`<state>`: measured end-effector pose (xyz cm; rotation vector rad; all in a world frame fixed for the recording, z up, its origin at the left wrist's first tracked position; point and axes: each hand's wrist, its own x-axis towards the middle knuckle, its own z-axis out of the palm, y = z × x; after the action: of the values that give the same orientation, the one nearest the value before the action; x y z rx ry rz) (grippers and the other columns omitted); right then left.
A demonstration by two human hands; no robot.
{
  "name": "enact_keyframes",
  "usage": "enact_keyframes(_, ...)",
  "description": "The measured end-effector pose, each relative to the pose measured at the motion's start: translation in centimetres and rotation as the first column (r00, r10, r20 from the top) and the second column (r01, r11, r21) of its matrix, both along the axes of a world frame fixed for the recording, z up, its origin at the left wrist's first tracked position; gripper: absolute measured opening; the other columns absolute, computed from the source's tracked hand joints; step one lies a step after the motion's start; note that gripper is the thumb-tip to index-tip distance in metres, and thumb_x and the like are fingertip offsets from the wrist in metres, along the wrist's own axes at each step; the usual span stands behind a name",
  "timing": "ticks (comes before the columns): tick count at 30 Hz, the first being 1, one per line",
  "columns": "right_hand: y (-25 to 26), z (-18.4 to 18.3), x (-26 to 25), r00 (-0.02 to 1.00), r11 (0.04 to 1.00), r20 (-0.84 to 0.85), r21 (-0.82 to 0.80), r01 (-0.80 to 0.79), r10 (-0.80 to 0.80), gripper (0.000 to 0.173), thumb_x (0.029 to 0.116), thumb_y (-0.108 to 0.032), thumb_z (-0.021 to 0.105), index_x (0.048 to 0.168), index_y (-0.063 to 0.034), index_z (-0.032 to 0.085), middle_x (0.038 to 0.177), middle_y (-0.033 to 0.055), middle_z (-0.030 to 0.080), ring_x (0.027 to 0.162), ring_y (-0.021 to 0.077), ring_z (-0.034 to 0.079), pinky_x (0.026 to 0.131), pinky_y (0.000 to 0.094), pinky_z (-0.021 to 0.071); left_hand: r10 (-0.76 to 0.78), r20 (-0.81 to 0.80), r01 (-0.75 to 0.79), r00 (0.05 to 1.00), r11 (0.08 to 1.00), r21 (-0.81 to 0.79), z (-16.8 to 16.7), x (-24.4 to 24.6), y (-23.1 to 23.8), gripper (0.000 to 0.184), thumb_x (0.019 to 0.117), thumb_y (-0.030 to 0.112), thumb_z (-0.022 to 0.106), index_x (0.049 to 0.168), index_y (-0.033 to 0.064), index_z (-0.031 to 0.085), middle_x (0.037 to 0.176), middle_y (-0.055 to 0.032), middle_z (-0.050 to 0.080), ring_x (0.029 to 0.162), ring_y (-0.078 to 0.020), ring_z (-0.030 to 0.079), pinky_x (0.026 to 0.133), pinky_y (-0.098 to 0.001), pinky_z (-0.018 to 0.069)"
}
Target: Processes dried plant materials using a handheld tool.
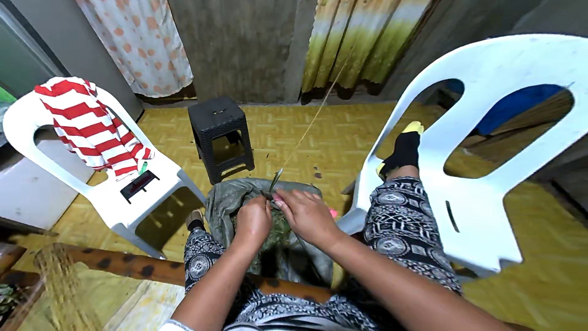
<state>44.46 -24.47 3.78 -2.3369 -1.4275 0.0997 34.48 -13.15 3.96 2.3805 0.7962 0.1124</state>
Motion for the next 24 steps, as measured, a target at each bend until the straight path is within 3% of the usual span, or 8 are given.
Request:
enact_keyframes(8,0.1,-0.6,1.4,0.993,0.998,0.093,0.027,0.065,-0.067,0.040,0.1095,-0.029,0.046,0.135,-0.0059,0.066,0.112,0.0219,0.072,0.108,0.0423,0.068,0.093,0.0603,0.0499,-0.019,0.022,0.020,1.000,0.999,-0.049,-0.8,-0.8,0.1,0.041,0.1112,0.024,0.041,0.139,0.0005,0.061,0.124,-0.0206,0.069,0.114,-0.0331,0.068,0.103,-0.0513,0.0500)
enact_keyframes(15,0.1,-1.0,3.8,0.981,0.991,0.153,0.064,0.114,-0.123,0.038,0.1085,-0.027,0.049,0.135,-0.0048,0.066,0.109,0.0250,0.071,0.105,0.0464,0.068,0.091,0.0638,0.0496,-0.052,0.075,0.047,0.996,0.996,0.074,-2.4,-2.4,-0.3,0.038,0.1103,0.019,0.043,0.129,-0.0044,0.066,0.119,-0.0229,0.072,0.112,-0.0369,0.070,0.101,-0.0534,0.0516)
enact_keyframes(21,-0.1,1.5,6.8,0.954,0.954,0.067,0.089,0.286,-0.292,0.041,0.1104,-0.027,0.047,0.142,-0.0028,0.059,0.119,0.0297,0.066,0.114,0.0509,0.062,0.097,0.0675,0.0448,-0.032,0.059,0.029,0.998,0.999,0.039,-2.5,-3.3,0.1,0.039,0.1104,0.019,0.043,0.133,-0.0042,0.064,0.123,-0.0227,0.071,0.115,-0.0357,0.069,0.104,-0.0518,0.0505)
enact_keyframes(24,-0.3,1.8,6.2,0.964,0.959,0.023,0.113,0.260,-0.264,0.042,0.1110,-0.026,0.045,0.142,-0.0010,0.058,0.120,0.0296,0.066,0.115,0.0500,0.062,0.097,0.0670,0.0458,-0.013,0.043,0.012,0.999,1.000,0.022,-2.3,-3.1,0.3,0.039,0.1109,0.020,0.042,0.132,-0.0040,0.065,0.121,-0.0228,0.071,0.114,-0.0360,0.069,0.102,-0.0522,0.0509)
